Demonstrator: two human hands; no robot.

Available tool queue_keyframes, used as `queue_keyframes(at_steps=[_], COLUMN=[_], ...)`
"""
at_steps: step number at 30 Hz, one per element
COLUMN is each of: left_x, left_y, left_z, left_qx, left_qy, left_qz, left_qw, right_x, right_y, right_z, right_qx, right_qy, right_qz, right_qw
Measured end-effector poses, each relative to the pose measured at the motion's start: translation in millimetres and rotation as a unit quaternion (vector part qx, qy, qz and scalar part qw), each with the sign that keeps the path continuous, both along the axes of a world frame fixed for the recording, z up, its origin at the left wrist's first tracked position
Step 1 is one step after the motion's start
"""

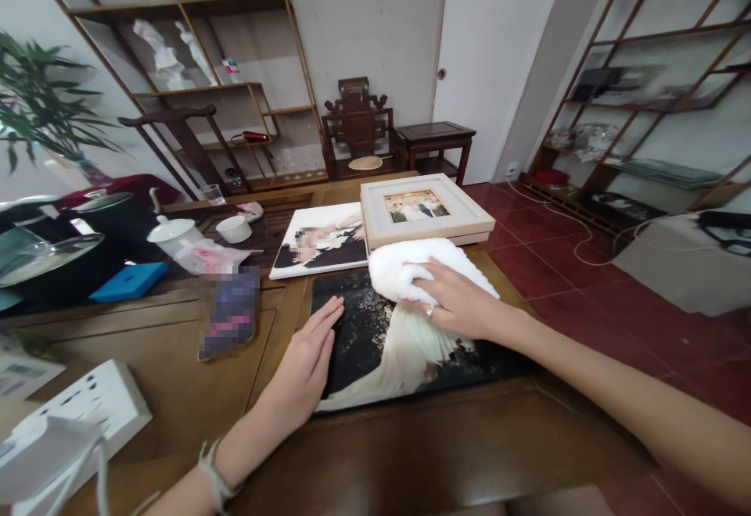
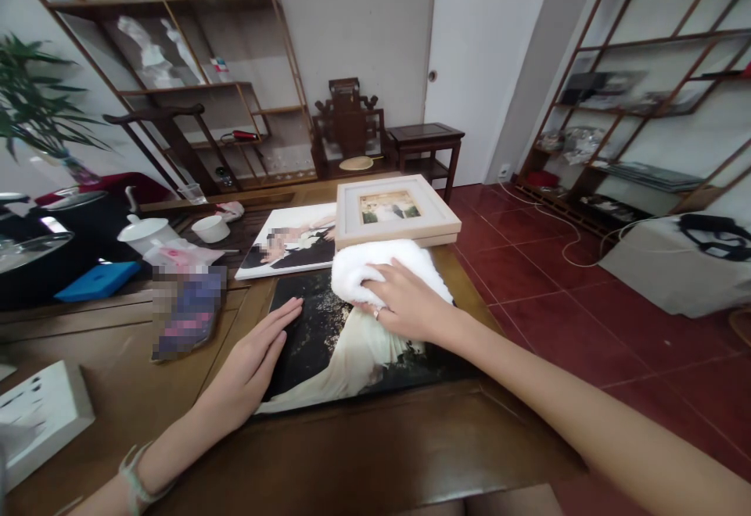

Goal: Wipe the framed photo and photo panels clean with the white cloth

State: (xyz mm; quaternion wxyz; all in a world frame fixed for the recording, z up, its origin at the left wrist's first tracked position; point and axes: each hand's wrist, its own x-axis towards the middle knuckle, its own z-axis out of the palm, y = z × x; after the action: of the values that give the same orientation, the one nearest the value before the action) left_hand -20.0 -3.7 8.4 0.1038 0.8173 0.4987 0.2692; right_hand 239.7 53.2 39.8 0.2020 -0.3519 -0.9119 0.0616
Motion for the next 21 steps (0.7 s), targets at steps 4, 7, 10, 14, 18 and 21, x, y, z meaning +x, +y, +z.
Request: queue_keyframes(at_steps=[4, 7, 10, 14, 18, 21], left_x=[-0.3, -0.6, -0.8, -0.7, -0.2, -0.3], left_y=[0.1, 0.8, 1.0, 0.2, -1.0, -1.4], left_z=[-0.9, -2.2, -3.4, -3.1, -1.8, -1.5], left_qx=[-0.001, -0.004, -0.011, -0.018, -0.027, -0.023], left_qy=[0.002, 0.005, 0.01, 0.014, 0.017, 0.019], left_qz=[0.001, 0.001, 0.004, 0.006, 0.012, 0.005], left_qw=[1.0, 1.0, 1.0, 1.0, 0.999, 1.0], right_x=[-0.3, 0.4, 1.2, 2.2, -0.2, -7.0], right_y=[-11.2, -47.7, -90.9, -117.7, -92.5, -55.9], right_z=[-0.9, -2.2, -3.8, -1.0, 6.1, 8.7], right_qx=[-0.011, -0.032, -0.048, -0.078, -0.1, -0.072], right_qy=[-0.015, -0.03, -0.043, -0.052, -0.042, -0.037], right_qz=[-0.002, 0.02, 0.072, 0.111, 0.069, 0.024], right_qw=[1.0, 0.999, 0.995, 0.989, 0.992, 0.996])
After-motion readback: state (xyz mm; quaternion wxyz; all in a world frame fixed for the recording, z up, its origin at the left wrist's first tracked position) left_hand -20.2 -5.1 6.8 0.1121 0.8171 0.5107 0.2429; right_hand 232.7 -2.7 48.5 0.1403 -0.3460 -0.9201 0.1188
